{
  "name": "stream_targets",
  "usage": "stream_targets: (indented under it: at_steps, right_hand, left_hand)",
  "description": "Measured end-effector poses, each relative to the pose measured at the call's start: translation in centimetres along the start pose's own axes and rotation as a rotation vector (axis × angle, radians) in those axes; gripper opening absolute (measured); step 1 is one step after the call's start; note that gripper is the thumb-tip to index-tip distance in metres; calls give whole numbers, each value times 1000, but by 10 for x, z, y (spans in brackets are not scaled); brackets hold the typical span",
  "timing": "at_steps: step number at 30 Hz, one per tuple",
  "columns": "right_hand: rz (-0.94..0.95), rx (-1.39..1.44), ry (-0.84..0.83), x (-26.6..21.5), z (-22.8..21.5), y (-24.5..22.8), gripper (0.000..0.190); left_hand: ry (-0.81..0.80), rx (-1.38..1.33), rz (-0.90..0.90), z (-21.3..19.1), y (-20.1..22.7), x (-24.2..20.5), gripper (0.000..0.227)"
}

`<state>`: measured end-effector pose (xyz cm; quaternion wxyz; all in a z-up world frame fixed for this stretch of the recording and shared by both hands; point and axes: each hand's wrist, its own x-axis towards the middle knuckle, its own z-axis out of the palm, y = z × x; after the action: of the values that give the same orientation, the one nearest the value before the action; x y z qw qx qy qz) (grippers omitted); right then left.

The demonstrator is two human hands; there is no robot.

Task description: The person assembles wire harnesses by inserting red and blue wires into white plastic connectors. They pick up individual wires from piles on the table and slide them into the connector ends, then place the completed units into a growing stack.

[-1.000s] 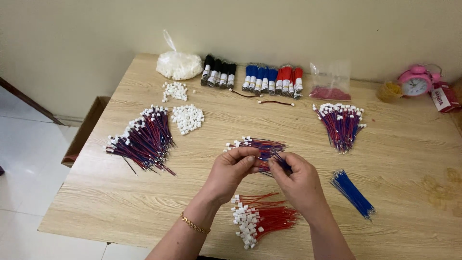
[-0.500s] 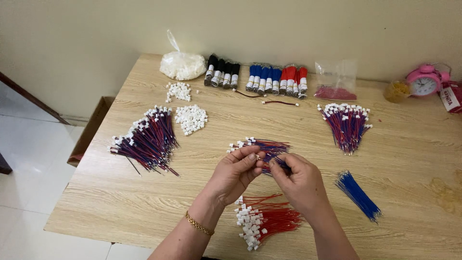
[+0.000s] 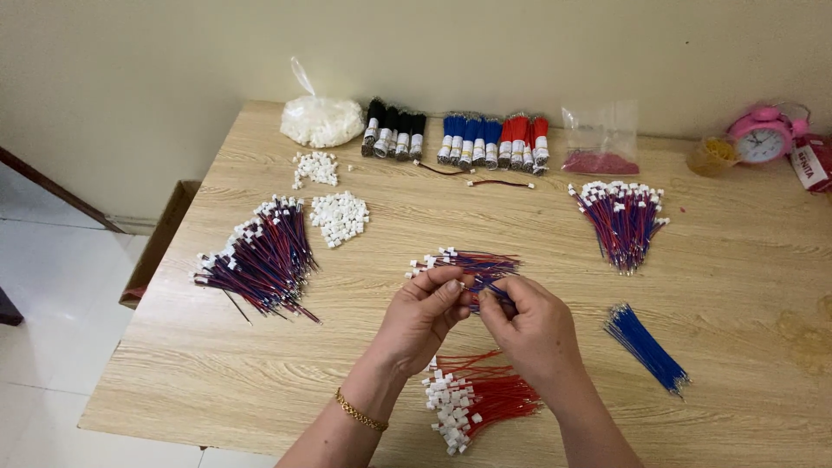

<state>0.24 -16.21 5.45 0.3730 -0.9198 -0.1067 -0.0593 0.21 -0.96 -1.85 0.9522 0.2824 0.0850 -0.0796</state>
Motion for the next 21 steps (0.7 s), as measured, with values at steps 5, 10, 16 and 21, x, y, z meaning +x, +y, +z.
stream_targets:
  at_steps: [5, 10, 16, 21]
  right_hand:
    - [105, 99, -61, -1, -10, -16, 14]
    - [61, 168, -53, 0, -2, -6, 12]
    - [18, 258, -45, -2, -4, -11, 11]
    - [46, 242, -97, -2, 3, 2, 21]
  left_hand:
    - [35, 5, -5, 8, 3, -5, 15]
    - [-9, 6, 13, 9, -3, -5, 14]
    - [23, 140, 68, 13, -1, -9, 14]
    - [90, 299, 151, 21, 4, -10, 18]
